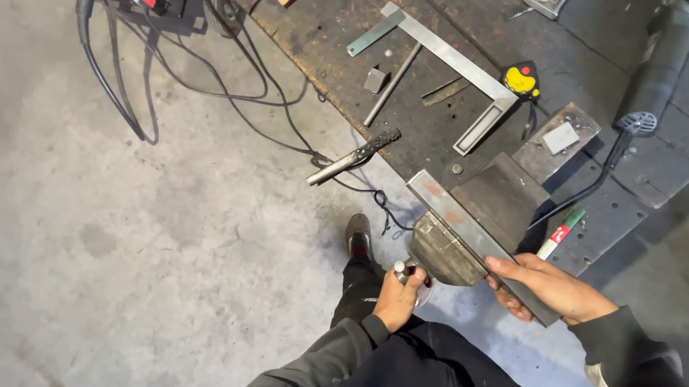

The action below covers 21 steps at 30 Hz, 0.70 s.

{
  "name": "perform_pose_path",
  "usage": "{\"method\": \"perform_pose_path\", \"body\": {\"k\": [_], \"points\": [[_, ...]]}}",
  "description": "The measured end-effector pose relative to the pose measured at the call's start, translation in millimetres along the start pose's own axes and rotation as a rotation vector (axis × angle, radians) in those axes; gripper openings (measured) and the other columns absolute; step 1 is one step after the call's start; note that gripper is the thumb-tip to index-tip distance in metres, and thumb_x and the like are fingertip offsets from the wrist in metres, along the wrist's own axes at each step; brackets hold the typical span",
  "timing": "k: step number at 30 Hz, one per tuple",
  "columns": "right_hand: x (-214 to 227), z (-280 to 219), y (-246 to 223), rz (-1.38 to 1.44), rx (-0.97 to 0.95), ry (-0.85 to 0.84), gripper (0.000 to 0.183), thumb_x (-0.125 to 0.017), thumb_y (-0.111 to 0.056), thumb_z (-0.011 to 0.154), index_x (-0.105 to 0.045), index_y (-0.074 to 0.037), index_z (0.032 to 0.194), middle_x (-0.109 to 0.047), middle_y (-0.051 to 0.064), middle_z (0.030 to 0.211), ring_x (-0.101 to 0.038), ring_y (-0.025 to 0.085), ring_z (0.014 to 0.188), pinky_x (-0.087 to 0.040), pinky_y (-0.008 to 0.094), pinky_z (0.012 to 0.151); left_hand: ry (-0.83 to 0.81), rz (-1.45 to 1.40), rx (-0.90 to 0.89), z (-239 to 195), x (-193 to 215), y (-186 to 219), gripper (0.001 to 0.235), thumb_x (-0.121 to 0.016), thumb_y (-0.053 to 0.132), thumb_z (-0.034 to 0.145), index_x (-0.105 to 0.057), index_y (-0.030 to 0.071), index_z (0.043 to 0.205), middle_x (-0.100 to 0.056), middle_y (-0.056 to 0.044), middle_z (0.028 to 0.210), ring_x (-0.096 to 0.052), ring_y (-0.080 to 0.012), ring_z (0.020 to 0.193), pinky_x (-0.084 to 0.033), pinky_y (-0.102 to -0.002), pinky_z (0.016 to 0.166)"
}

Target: Measuring and marking metal square tubing for fabrication using a try square and a scriber.

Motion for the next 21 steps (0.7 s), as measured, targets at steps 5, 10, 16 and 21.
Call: {"method": "perform_pose_path", "body": {"k": [5,10,16,21], "points": [[5.3,2.7,6.0,0.005,0.011,-0.001,0.044,-0.067,-0.035,0.098,-0.062,0.006,0.081,-0.05,0.017,0.055,-0.057,0.026,0.039,-0.049,0.038,0.037,-0.073,-0.059,-0.06,2.5,-0.2,0.1,0.057,-0.06,0.059,0.1,-0.066,0.006,0.082,-0.067,-0.011,0.072,-0.061,-0.0187,0.071,-0.051,-0.037,0.065],[-2.5,-2.3,-9.2,-0.026,-0.019,-0.008,0.042,-0.068,-0.032,0.096,-0.063,0.007,0.081,-0.053,0.019,0.055,-0.061,0.029,0.041,-0.051,0.041,0.04,-0.073,-0.242,-0.096,4.7,-12.0,1.8,0.059,-0.065,0.065,0.094,-0.058,0.014,0.064,-0.054,0.003,0.054,-0.051,-0.0077,0.052,-0.043,-0.023,0.05],[2.7,5.5,7.4,-0.026,-0.01,0.015,0.047,-0.067,-0.036,0.098,-0.062,0.006,0.078,-0.048,0.015,0.054,-0.054,0.024,0.039,-0.045,0.037,0.037,0.323,-0.879,0.284,-10.4,-74.5,-5.7,0.066,-0.028,0.047,0.114,-0.027,0.018,0.055,-0.02,0.0,0.041,-0.029,-0.0134,0.03,-0.032,-0.026,0.033],[-5.1,-5.1,1.3,-0.136,0.055,0.064,0.044,-0.066,-0.033,0.099,-0.061,0.005,0.077,-0.05,0.014,0.054,-0.055,0.024,0.038,-0.045,0.036,0.033,0.131,-0.871,0.441,-38.7,-61.4,48.0,0.066,-0.03,0.07,0.109,-0.032,0.017,0.069,-0.028,0.003,0.054,-0.038,-0.0135,0.045,-0.051,-0.031,0.057]]}}
Point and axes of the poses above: each hand's wrist, its own z-axis towards the middle knuckle, its own x-axis out of the back of the hand, y = z × x, the point moved 1 cm from there along z, towards the middle knuckle
